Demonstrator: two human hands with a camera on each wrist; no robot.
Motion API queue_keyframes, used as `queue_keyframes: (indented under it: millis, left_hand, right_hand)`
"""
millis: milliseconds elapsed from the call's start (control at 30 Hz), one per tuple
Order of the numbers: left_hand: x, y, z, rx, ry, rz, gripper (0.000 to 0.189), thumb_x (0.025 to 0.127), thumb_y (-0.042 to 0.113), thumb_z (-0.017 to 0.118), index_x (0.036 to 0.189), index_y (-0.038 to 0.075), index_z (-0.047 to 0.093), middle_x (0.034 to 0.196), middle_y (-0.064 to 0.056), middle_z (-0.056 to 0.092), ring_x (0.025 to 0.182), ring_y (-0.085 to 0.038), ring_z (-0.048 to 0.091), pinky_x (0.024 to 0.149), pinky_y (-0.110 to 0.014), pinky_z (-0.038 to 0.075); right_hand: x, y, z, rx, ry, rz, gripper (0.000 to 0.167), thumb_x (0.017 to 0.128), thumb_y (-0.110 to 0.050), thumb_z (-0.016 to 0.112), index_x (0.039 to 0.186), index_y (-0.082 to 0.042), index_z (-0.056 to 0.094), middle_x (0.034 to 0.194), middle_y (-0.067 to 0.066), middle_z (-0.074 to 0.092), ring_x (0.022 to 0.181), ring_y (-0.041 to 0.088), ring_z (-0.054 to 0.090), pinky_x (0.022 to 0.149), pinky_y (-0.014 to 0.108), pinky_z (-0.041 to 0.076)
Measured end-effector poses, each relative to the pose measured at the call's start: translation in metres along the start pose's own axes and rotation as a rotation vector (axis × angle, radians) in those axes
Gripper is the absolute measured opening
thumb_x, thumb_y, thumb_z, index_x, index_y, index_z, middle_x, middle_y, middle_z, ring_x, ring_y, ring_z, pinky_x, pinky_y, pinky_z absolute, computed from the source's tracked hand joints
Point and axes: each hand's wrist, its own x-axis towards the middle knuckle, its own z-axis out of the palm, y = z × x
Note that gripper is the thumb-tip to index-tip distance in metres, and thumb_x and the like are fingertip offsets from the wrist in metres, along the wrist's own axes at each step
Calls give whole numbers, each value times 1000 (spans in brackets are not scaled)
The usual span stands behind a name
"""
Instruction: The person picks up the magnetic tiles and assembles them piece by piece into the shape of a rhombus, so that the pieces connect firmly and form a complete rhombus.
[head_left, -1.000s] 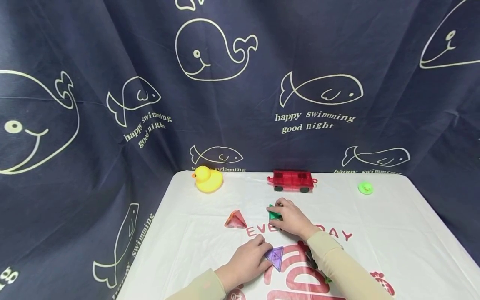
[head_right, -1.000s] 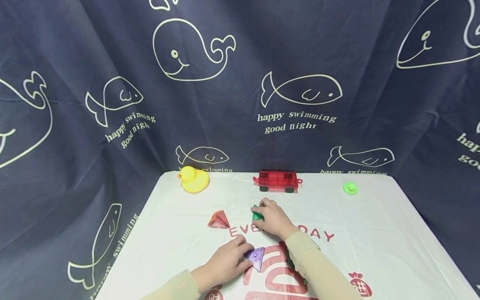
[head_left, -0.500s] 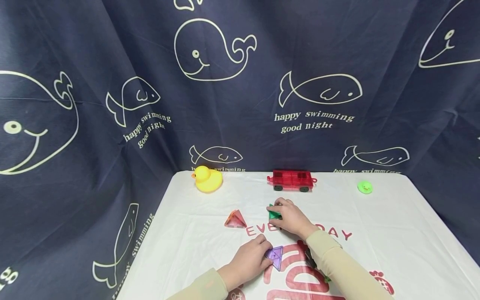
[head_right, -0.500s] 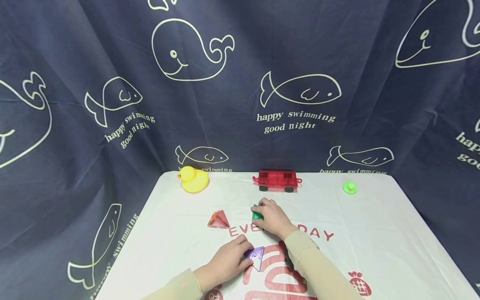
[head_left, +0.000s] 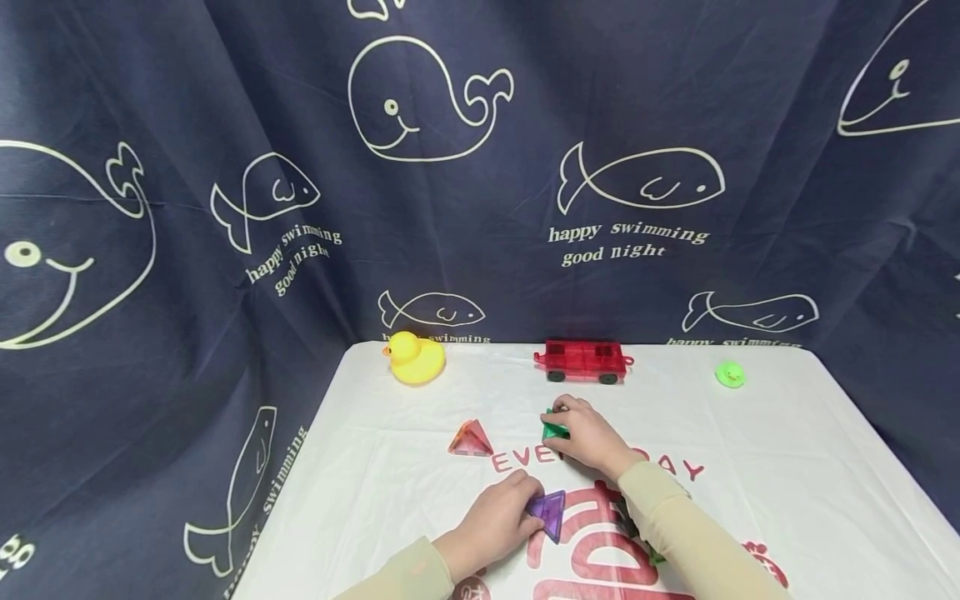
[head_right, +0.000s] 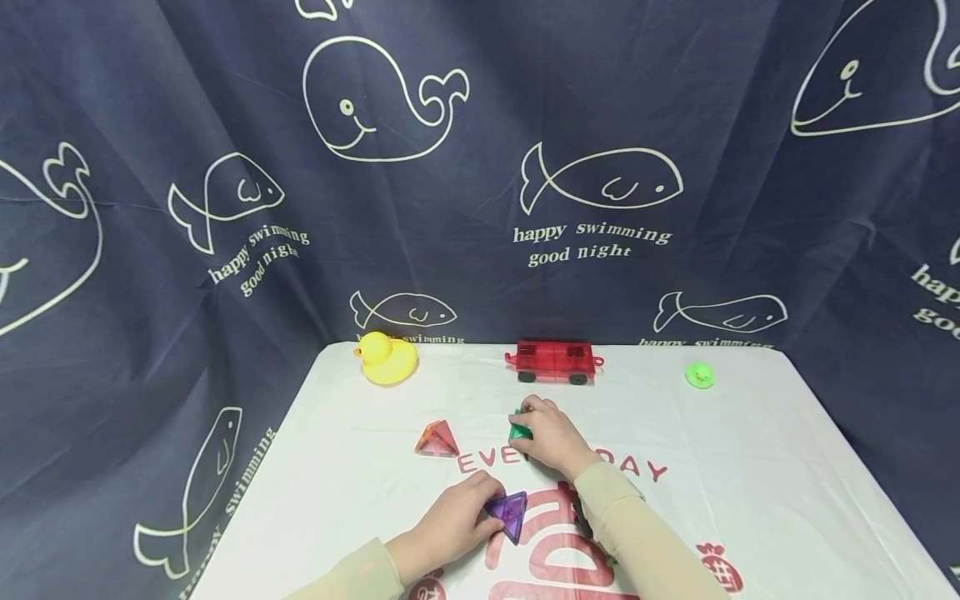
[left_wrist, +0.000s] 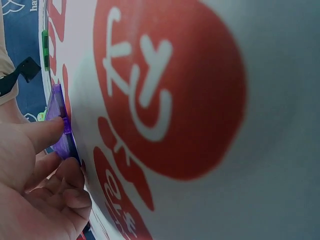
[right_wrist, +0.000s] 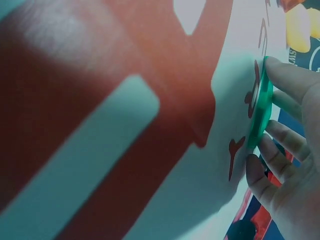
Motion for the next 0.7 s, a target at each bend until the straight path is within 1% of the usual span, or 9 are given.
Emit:
queue_keyframes:
  millis: [133,267,333,467,567,700]
  left_hand:
    - [-1,0,-3,-22,-1,-8,33,88,24,84,115,13,68,101,7,60,84,3,54,78,-20,50]
    - [-3,-3,-6,-43,3,-13,33,89,22,83,117,11,69,102,6,62,86,2,56,81,-21,51]
    - [-4,-5,-7,-62,9,-13,29,90,20,82,115,12,71,99,7,62,84,2,54,79,-20,51]
    - [-5,-10,-8,-91,29,-16,19,90,18,81,107,15,72,91,11,59,78,3,50,74,-20,49]
    - [-4,-13,-9,-86,47,-27,15,91,17,80,101,16,70,87,13,57,76,2,50,72,-21,48]
    - [-2,-18,-11,-50,80,-47,14,90,17,82,98,16,70,85,12,60,75,2,52,70,-22,49]
  right_hand:
    - [-3,3,-4,1,-17,-2,41,87,-22,86,124,-5,76,117,9,61,106,27,58,98,48,50]
    - [-6,7,-9,-7,-37,1,40,86,-20,87,122,-5,77,114,9,62,101,24,58,95,46,52]
    - [-8,8,-12,-8,-46,6,40,86,-20,88,122,-6,77,113,8,62,100,23,58,93,45,53]
    - [-13,10,-15,-1,-61,15,41,85,-23,88,122,-8,78,113,7,61,98,21,58,92,44,54]
    - [-18,10,-17,9,-68,24,41,85,-24,88,121,-9,78,112,6,61,97,20,57,92,43,54]
    - [-24,11,-20,20,-71,45,40,85,-24,88,121,-9,78,111,4,60,94,17,57,90,42,54]
